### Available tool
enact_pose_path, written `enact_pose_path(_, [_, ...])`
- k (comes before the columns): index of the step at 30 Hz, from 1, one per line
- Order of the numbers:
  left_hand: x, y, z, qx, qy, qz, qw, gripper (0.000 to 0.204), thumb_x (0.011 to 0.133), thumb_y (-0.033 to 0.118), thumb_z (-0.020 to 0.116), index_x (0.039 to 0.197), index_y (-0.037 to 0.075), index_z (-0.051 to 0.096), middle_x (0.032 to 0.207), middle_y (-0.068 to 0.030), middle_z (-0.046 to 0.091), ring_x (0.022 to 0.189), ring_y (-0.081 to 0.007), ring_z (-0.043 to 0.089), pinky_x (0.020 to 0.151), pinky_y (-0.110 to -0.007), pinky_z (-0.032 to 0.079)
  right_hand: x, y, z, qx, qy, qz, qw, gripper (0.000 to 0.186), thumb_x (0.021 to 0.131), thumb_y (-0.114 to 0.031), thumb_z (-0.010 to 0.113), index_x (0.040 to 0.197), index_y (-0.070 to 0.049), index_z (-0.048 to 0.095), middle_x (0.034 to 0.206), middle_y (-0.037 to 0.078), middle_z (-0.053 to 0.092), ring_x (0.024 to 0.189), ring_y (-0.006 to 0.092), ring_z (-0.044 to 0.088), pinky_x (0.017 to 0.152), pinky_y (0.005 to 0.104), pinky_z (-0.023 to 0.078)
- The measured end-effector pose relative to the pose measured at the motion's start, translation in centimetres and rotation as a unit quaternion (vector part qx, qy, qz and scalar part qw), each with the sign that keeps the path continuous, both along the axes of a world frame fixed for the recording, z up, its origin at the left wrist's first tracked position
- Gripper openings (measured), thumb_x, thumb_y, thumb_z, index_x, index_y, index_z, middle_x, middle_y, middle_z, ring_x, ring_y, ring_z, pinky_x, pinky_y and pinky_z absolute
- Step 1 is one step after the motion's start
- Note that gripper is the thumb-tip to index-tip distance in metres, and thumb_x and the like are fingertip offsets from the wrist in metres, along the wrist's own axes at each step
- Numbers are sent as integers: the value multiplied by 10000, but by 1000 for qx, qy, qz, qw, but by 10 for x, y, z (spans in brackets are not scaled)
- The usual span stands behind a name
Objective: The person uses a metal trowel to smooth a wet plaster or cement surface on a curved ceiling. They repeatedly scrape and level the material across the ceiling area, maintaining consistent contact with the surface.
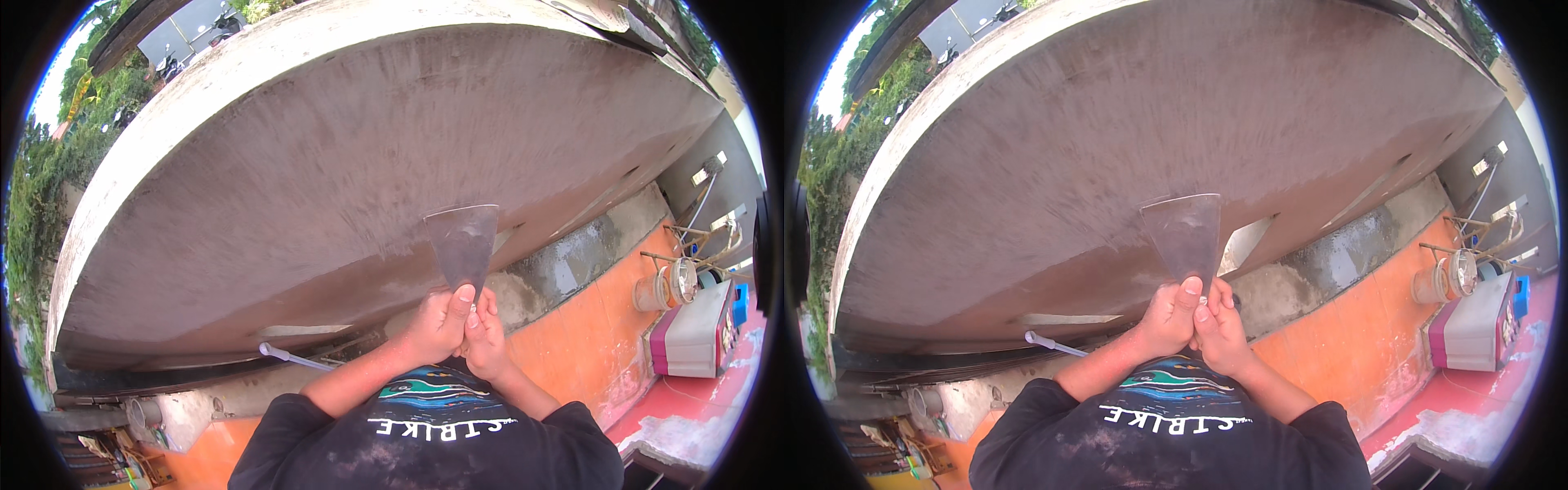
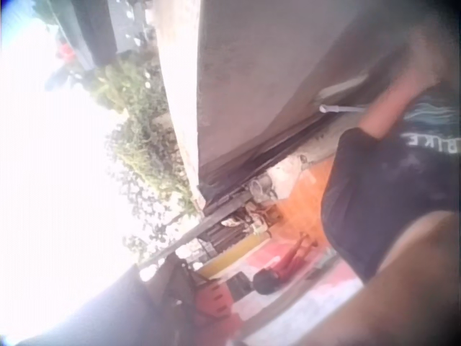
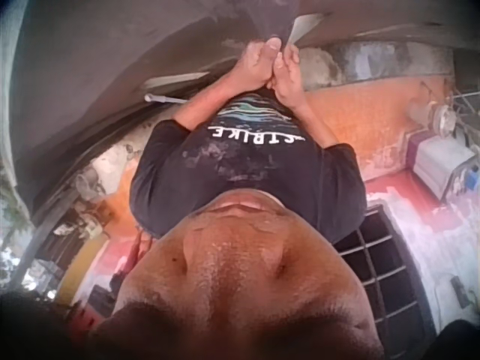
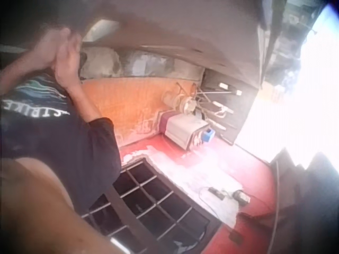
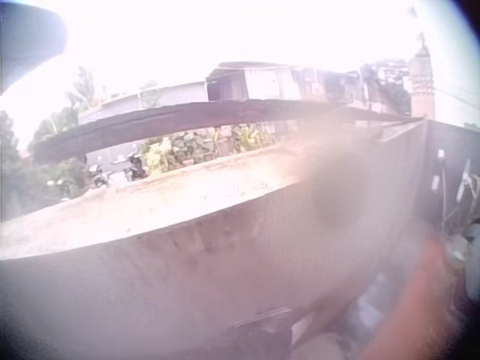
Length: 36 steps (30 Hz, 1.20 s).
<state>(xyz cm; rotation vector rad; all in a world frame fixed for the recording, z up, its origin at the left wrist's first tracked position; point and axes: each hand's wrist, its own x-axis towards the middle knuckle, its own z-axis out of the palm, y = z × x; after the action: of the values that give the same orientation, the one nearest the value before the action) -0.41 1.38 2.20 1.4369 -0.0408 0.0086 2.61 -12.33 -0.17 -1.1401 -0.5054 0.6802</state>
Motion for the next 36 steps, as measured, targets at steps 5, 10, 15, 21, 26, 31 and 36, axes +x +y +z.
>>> enact_pose_path(5, [-6, -7, 3, -58, 79, -11, 995, 598, 1058, 489, 264, 876, 1, 557, 988, -102, 627, 509, -86, 550, 449, -221, 455, -9, -3, 6, -32, 48, 8, 998, 304, 1058, -332, 379, 1070, -42, 470, 752, 13, 523, 609, 70, 490, 566, 221, 405])
enact_pose_path(10, [4, 4, 6, 13, -30, -8, 999, 608, 1054, 503, 267, 886, 4, 571, 928, -86, 633, 492, -85, 544, 444, -225, 453, 2, 4, 2, 3, -3, -36, 999, 292, 1051, -323, 405, 1075, -39, 470, 746, 15, 525, 604, 78, 501, 560, 229, 413])
enact_pose_path(15, [-2, -14, 9, -26, 59, -11, 998, 626, 1053, 515, 254, 925, 8, 598, 687, -36, 586, 488, -70, 531, 431, -225, 419, -8, -9, 5, 1, -34, -11, 999, 426, 1051, -409, 365, 1104, -12, 509, 748, 32, 552, 598, 80, 523, 538, 206, 411])
enact_pose_path(21, [15, -1, 21, 4, -11, 16, 1000, 650, 1045, 537, 259, 932, 3, 612, 630, -23, 562, 482, -64, 527, 410, -215, 393, 8, 10, 4, 4, -35, -72, 997, 323, 1058, -340, 385, 1026, -35, 486, 715, 11, 512, 576, 66, 494, 544, 211, 405])
enact_pose_path(26, [14, -8, 19, 8, -4, -15, 1000, 644, 1044, 538, 266, 893, 6, 598, 735, -54, 606, 496, -75, 539, 441, -220, 427, 12, -7, 6, 12, -4, -49, 999, 322, 1055, -359, 399, 1018, -44, 460, 701, 15, 513, 561, 70, 494, 523, 210, 404])
enact_pose_path(31, [8, -18, 5, -42, 75, -3, 996, 629, 1047, 528, 267, 827, 12, 553, 992, -95, 620, 531, -81, 559, 444, -230, 443, -1, -10, -3, -12, 7, -22, 1000, 372, 1055, -381, 383, 1081, -24, 484, 738, 34, 550, 540, 81, 505, 505, 214, 413])
enact_pose_path(36, [18, -6, 13, 5, 11, 2, 1000, 643, 1048, 527, 254, 845, 4, 569, 916, -89, 631, 520, -89, 556, 446, -230, 443, 16, -3, 2, 6, 6, -62, 998, 265, 1049, -321, 436, 965, -69, 441, 730, 9, 517, 590, 65, 501, 535, 216, 406])
